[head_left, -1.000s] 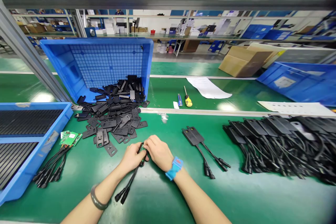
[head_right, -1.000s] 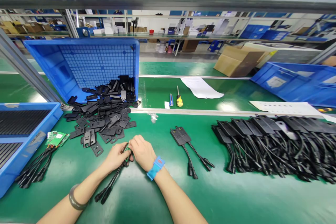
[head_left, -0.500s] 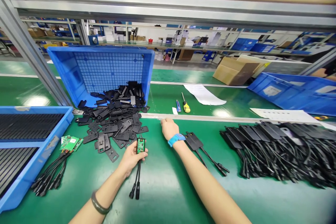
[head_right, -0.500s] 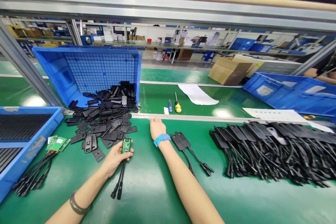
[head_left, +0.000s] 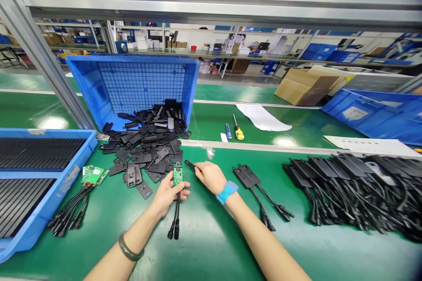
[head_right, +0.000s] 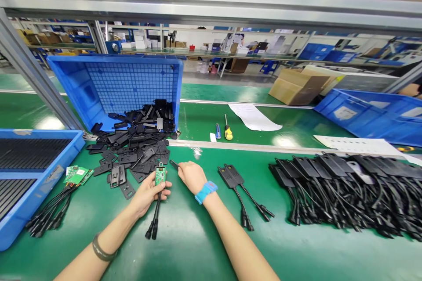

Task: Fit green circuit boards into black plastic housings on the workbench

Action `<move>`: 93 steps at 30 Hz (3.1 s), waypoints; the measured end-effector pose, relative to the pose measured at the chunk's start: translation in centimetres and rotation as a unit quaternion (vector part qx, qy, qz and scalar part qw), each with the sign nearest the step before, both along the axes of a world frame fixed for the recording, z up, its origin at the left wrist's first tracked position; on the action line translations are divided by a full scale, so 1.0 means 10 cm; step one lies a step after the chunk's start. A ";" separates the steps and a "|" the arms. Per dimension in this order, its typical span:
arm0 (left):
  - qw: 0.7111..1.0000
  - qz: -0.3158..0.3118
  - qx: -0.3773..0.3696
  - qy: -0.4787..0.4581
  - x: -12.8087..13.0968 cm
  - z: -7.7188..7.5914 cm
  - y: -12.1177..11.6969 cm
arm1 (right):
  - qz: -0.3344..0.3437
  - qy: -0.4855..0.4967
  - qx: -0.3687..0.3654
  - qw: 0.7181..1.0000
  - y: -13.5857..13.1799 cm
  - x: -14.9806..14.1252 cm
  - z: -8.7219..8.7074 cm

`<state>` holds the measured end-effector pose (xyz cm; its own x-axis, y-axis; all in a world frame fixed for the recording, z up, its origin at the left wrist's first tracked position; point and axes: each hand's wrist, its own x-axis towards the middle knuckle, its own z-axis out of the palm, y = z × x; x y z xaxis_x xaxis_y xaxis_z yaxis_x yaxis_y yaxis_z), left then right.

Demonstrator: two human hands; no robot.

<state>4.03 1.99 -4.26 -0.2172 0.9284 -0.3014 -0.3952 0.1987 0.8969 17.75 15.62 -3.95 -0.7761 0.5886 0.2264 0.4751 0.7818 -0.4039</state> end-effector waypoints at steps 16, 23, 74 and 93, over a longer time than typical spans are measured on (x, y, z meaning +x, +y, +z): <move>0.993 -0.106 0.041 0.013 0.03 -0.02 0.01 | -0.032 0.327 -0.407 0.852 -0.53 0.07 -0.09; 0.992 -0.105 0.045 0.052 0.08 -0.02 0.02 | -0.053 0.322 -0.404 0.855 -0.53 0.06 -0.10; 0.729 0.132 -0.082 0.667 -1.08 0.90 -0.98 | 0.081 0.192 -0.476 0.854 -0.71 0.09 -0.07; 0.717 0.117 0.003 0.687 -1.49 0.40 0.76 | -0.030 0.306 -0.354 0.883 -0.56 0.11 -0.09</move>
<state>-10.87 9.61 -0.29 -0.4561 0.8181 0.3502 0.8403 0.2665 0.4721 18.89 9.98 -4.87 -0.5983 0.7866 0.1524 0.0297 0.2119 -0.9768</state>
